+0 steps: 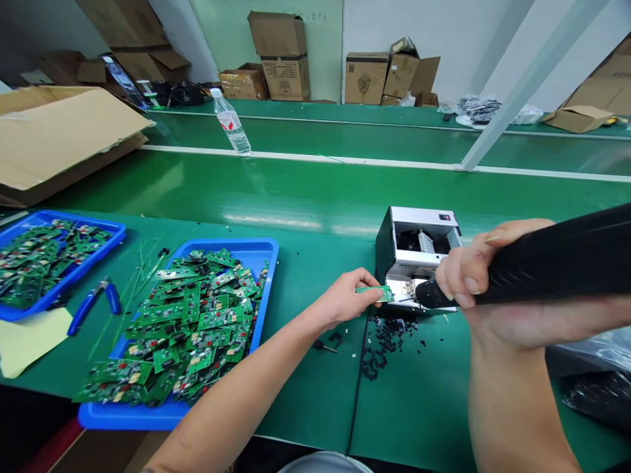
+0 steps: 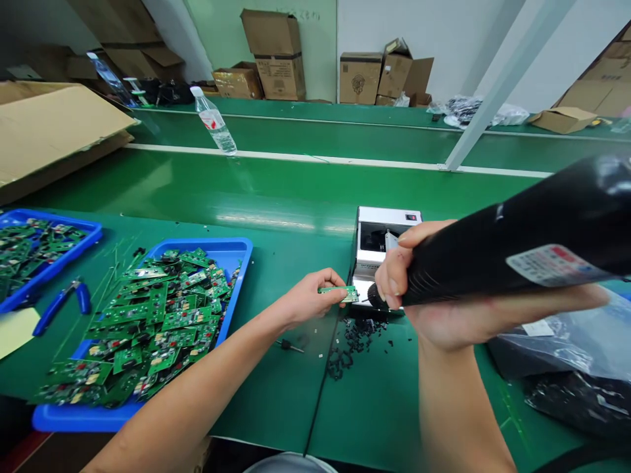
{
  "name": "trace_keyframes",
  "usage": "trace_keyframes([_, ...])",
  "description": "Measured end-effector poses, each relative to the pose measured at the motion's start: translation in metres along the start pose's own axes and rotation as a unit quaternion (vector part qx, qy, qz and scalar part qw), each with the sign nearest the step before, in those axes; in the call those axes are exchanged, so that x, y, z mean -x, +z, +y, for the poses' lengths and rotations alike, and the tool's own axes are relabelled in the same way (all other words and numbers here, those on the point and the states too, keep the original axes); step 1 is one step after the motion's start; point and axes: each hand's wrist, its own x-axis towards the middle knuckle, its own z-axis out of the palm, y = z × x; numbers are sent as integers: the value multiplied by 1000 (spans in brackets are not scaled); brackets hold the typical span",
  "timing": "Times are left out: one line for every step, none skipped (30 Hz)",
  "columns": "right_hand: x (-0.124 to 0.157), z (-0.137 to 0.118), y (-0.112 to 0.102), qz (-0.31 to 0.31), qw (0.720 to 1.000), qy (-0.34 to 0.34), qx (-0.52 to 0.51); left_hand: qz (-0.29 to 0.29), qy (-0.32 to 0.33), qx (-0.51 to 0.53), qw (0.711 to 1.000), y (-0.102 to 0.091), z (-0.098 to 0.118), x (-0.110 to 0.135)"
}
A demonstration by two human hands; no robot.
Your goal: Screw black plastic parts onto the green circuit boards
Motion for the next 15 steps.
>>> trace_keyframes([-3,3,3,-30,999,-39,7,2,4,-12,1000,0,1,1])
trace_keyframes([-6,5,5,-60,996,-70,16,5,12,-25,1000,0,1,1])
trace_keyframes([-7,7,6,-84,992,-89,21,10,22,-36,999,0,1,1])
trace_keyframes([-9,8,7,-101,991,-89,25,18,33,-47,998,0,2,1])
trace_keyframes([-9,10,6,-111,990,-84,26,25,42,-57,997,0,2,1])
trace_keyframes([-10,11,5,-117,990,-78,26,31,49,-66,996,0,2,1])
trace_keyframes([-10,13,3,-121,990,-74,26,36,52,-74,995,0,2,1])
trace_keyframes([-9,14,2,-125,989,-76,25,38,52,-81,995,1,2,1])
trace_keyframes([-9,15,0,-129,988,-81,25,38,50,-85,994,1,3,1])
trace_keyframes([-9,16,-1,-132,987,-84,25,37,48,-87,994,2,4,2])
trace_keyframes([-9,17,-2,-136,987,-87,25,36,46,-88,994,2,5,2])
trace_keyframes([-8,18,-1,-139,986,-85,27,36,45,-88,994,2,6,3])
trace_keyframes([-8,18,0,-141,986,-82,29,35,46,-86,995,3,7,3])
trace_keyframes([-7,18,1,-138,987,-77,31,35,46,-84,995,3,7,3])
trace_keyframes([-6,18,4,-131,988,-71,31,34,46,-80,995,3,7,3])
